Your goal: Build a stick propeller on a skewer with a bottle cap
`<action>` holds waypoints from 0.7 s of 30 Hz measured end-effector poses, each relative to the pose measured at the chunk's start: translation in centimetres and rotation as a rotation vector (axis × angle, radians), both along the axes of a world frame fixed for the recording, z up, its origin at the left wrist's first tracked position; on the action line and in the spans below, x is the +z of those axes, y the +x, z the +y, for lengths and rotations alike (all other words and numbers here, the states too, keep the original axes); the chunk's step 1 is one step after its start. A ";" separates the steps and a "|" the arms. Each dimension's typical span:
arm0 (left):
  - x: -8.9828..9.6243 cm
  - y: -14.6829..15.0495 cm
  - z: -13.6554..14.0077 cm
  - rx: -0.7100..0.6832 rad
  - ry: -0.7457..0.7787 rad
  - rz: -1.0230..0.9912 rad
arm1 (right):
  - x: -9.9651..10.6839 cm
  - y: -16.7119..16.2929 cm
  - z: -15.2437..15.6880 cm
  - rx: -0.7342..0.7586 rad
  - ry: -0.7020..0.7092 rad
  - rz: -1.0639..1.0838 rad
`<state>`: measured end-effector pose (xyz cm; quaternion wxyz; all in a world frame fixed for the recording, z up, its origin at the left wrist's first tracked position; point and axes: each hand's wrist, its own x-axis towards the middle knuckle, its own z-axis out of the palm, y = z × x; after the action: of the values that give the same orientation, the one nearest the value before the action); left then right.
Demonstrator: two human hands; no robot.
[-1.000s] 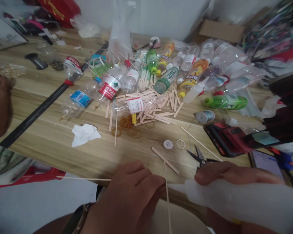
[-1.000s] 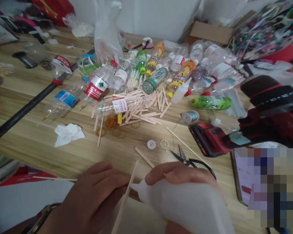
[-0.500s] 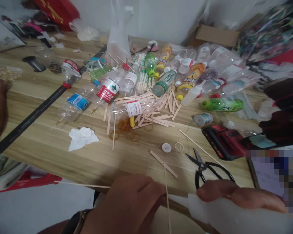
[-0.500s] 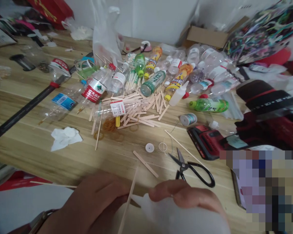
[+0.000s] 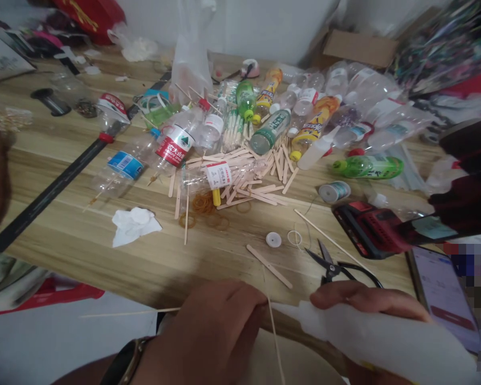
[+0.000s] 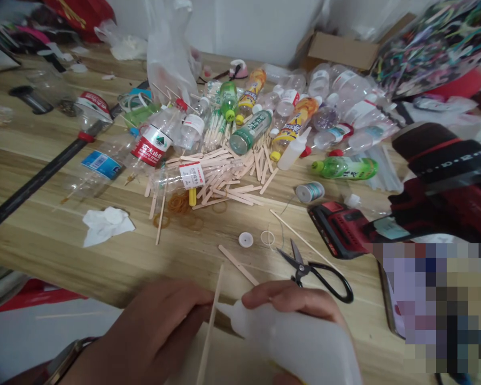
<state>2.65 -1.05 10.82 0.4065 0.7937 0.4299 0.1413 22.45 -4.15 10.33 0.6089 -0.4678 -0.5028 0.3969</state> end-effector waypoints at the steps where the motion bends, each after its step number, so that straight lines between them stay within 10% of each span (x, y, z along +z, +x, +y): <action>1: 0.0 0.0 0.0 0.007 -0.016 0.009 | 0.1 0.2 -0.1 0.018 -0.005 -0.017; 21: 0.3 -0.4 -0.6 0.003 -0.022 0.005 | 0.2 0.4 -1.0 -0.090 -0.024 -0.148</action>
<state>2.28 -1.69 11.14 0.4138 0.7890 0.4336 0.1354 22.90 -5.16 10.49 0.5814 -0.5253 -0.5202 0.3396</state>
